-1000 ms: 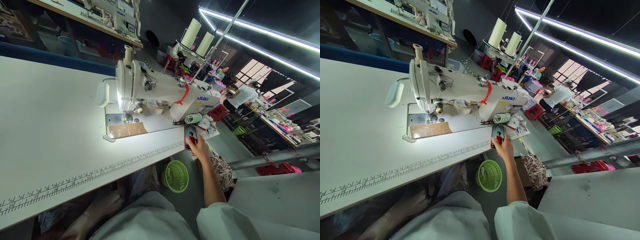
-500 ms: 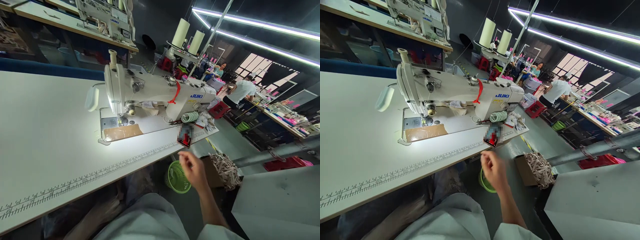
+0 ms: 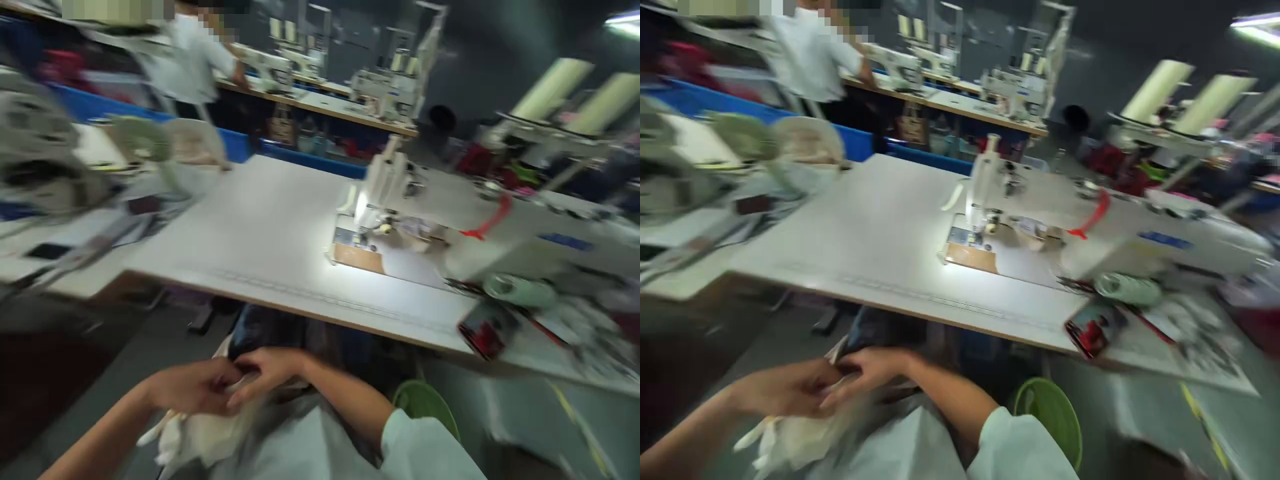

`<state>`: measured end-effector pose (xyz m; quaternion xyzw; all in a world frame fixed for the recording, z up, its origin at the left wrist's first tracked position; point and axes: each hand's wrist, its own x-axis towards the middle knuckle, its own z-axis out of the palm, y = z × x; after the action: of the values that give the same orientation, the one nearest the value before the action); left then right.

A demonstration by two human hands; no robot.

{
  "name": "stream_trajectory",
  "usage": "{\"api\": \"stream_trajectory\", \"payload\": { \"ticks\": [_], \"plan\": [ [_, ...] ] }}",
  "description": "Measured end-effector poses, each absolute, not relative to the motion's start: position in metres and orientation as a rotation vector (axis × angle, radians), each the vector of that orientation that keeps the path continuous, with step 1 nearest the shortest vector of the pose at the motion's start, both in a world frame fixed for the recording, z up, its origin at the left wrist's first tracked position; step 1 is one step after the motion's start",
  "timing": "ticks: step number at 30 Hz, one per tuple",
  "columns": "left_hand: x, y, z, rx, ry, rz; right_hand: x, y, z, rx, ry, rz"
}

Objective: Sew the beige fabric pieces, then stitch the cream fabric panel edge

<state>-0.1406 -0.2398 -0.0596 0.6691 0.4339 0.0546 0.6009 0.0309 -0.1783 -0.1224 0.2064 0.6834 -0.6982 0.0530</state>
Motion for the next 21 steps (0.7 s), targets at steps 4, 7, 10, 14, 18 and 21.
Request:
{"api": "stream_trajectory", "payload": {
  "ticks": [4, 7, 10, 14, 18, 21],
  "plan": [
    [-0.147, -0.274, -0.053, 1.425, 1.032, 0.118, 0.026, -0.178, -0.136, 0.304, 1.894, -2.074],
    [-0.15, -0.292, -0.063, 1.305, 1.05, 0.274, 0.027, -0.187, -0.144, 0.105, 1.586, -2.034],
    [-0.153, -0.316, -0.081, 1.213, 1.042, 0.369, 0.027, -0.207, -0.148, 0.036, 1.315, -2.003],
    [-0.167, -0.344, -0.104, 1.197, 1.067, 0.469, 0.02, -0.228, -0.148, 0.151, 1.257, -2.055],
    [-0.191, -0.351, -0.119, 1.238, 1.122, 0.602, 0.003, -0.227, -0.138, 0.257, 1.33, -2.078],
    [-0.208, -0.348, -0.118, 1.304, 1.21, 0.768, -0.014, -0.215, -0.124, 0.258, 1.391, -2.026]
  ]
}}
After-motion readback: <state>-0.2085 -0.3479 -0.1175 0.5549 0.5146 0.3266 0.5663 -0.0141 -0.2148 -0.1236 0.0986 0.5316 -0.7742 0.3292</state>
